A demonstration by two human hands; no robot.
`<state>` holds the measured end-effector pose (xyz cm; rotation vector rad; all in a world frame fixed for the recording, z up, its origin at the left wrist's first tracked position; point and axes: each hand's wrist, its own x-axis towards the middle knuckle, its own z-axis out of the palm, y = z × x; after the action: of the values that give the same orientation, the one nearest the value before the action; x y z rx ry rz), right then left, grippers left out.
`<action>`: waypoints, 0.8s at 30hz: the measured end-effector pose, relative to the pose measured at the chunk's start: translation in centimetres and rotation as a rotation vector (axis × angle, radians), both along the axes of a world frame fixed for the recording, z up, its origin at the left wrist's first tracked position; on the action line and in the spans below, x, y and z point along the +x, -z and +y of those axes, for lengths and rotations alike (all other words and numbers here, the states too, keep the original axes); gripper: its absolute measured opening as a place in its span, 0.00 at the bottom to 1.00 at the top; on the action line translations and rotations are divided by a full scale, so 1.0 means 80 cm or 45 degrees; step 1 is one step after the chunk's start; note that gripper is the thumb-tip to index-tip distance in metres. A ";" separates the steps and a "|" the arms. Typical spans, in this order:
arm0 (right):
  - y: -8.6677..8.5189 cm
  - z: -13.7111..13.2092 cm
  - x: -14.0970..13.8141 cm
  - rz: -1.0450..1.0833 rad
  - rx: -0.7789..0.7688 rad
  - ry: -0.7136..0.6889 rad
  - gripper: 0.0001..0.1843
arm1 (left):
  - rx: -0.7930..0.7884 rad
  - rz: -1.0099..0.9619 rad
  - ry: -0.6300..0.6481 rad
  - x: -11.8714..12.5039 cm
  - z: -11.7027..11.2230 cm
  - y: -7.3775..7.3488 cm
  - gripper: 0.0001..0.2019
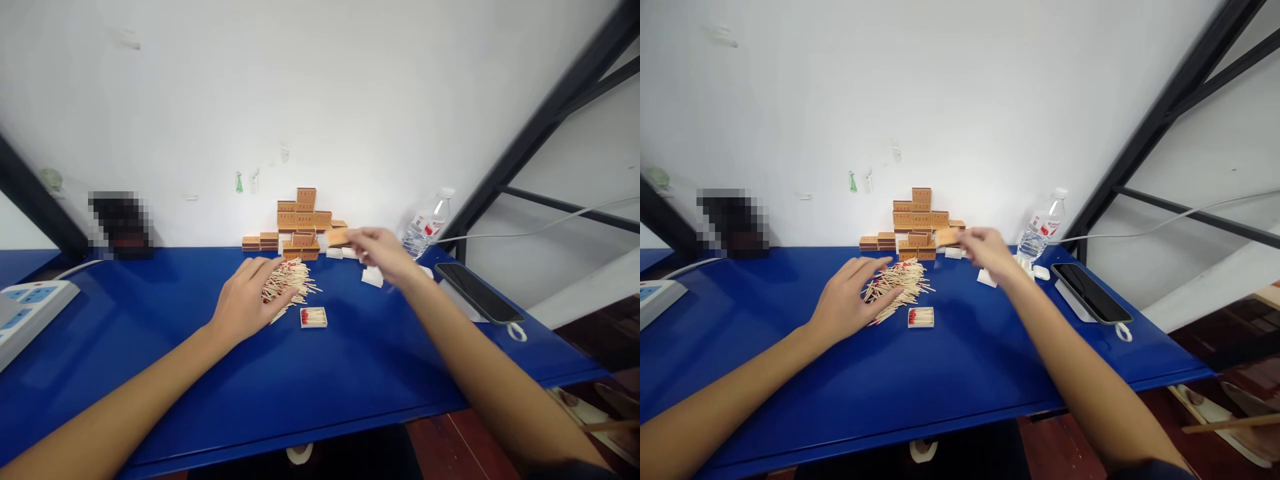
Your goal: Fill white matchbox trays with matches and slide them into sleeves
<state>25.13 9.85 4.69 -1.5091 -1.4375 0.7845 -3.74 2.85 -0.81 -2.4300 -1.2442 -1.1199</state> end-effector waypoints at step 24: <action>0.039 -0.048 -0.009 -0.472 0.272 -0.948 0.17 | -0.419 0.003 0.125 -0.022 0.026 -0.005 0.18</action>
<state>24.41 5.98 1.57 -0.9681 -2.3416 0.7572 -5.49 4.92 -0.40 -2.7551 -1.4209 -1.0032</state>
